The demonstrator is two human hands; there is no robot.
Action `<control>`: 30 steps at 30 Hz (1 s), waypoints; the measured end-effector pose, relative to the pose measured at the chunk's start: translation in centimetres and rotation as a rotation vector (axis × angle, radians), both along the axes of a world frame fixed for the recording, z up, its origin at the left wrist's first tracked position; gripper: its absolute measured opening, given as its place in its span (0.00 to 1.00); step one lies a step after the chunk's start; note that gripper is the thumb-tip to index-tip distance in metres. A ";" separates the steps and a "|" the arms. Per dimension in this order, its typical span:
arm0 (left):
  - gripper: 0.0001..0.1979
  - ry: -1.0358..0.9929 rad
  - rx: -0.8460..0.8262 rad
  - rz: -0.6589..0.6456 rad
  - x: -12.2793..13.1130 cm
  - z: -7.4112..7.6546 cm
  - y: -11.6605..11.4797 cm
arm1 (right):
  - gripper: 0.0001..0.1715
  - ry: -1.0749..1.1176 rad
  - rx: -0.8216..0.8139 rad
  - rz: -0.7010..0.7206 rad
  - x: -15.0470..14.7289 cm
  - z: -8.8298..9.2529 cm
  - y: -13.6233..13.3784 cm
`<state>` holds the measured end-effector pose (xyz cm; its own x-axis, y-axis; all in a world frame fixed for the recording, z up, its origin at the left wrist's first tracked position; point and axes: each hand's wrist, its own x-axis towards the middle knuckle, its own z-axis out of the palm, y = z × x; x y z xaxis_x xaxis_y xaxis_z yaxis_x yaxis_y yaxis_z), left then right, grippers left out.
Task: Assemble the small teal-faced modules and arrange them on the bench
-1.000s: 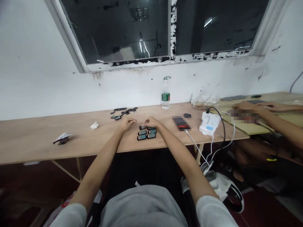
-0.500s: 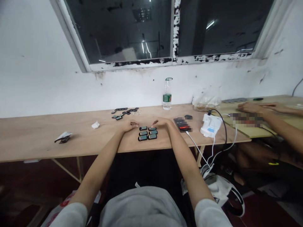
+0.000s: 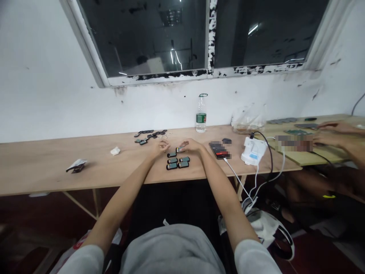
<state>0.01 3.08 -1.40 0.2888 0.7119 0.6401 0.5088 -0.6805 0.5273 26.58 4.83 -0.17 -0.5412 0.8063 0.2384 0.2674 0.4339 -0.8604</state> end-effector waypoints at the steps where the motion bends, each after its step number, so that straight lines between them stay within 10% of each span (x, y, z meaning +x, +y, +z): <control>1: 0.13 0.009 0.029 -0.021 0.5 0.1 -0.1 | 0.24 0.037 0.009 -0.005 -0.3 0.0 -0.1; 30: 0.12 0.260 0.232 -0.212 1.6 -0.3 0.0 | 0.24 0.170 0.007 0.037 -1.3 0.0 -0.3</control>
